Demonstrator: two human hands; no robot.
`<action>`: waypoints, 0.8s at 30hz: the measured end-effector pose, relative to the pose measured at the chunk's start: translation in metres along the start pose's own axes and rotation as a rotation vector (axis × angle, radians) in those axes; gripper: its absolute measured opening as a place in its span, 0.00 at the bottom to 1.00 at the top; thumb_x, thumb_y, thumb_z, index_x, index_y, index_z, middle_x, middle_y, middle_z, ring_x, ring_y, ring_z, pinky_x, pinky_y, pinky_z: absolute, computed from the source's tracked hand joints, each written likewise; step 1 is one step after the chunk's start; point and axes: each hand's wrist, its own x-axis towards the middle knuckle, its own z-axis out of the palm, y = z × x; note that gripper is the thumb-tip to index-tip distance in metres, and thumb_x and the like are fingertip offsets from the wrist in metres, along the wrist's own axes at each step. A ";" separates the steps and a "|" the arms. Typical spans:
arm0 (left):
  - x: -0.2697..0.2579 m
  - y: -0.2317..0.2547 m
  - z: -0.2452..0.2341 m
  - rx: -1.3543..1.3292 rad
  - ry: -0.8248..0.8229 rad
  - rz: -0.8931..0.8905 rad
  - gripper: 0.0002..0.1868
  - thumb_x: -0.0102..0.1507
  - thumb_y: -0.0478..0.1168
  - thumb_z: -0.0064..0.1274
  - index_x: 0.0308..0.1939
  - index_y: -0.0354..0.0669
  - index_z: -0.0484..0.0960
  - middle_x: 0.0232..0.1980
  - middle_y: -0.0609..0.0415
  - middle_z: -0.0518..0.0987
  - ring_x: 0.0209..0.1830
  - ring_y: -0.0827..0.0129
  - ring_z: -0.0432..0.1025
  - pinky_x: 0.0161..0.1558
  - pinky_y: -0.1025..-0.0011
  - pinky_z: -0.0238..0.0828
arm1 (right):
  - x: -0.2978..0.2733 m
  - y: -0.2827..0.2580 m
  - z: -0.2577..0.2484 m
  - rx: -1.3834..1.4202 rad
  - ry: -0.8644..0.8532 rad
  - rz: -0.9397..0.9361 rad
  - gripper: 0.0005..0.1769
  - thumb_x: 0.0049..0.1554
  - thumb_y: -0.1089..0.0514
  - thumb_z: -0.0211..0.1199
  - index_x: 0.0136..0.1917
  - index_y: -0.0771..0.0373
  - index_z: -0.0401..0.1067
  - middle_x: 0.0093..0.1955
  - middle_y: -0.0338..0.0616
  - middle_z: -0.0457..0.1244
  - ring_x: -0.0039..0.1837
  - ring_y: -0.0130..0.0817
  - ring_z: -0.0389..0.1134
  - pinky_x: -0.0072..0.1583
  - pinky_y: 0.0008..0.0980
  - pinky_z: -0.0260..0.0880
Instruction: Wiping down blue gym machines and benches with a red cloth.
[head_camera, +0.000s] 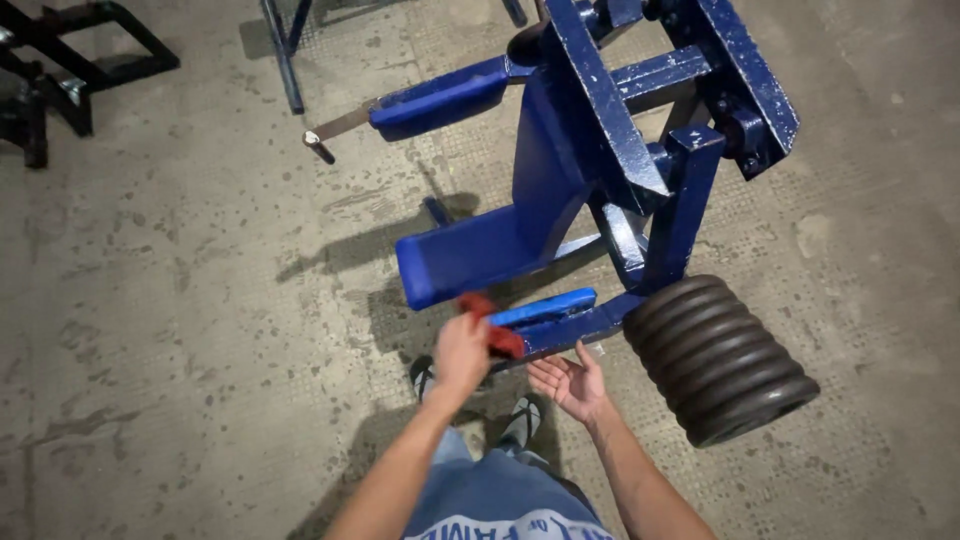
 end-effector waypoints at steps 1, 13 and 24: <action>-0.007 -0.004 -0.009 0.006 -0.001 0.002 0.11 0.70 0.39 0.46 0.53 0.40 0.80 0.51 0.44 0.75 0.54 0.49 0.70 0.54 0.51 0.69 | 0.002 0.003 0.001 0.005 -0.005 0.000 0.45 0.56 0.30 0.59 0.63 0.77 0.62 0.65 0.69 0.63 0.70 0.63 0.63 0.68 0.61 0.63; -0.057 0.017 0.010 0.051 0.255 0.254 0.23 0.51 0.32 0.53 0.52 0.42 0.83 0.72 0.35 0.65 0.72 0.34 0.58 0.65 0.50 0.65 | 0.005 0.013 0.007 -0.052 -0.003 0.079 0.50 0.55 0.29 0.58 0.65 0.82 0.59 0.70 0.74 0.59 0.72 0.65 0.62 0.69 0.61 0.63; -0.063 0.021 0.046 -0.016 -0.036 0.081 0.30 0.55 0.30 0.53 0.63 0.41 0.79 0.66 0.34 0.68 0.70 0.38 0.60 0.65 0.49 0.65 | 0.022 0.026 -0.013 -0.247 -0.052 0.158 0.47 0.58 0.31 0.55 0.70 0.75 0.59 0.69 0.67 0.60 0.66 0.58 0.67 0.66 0.53 0.69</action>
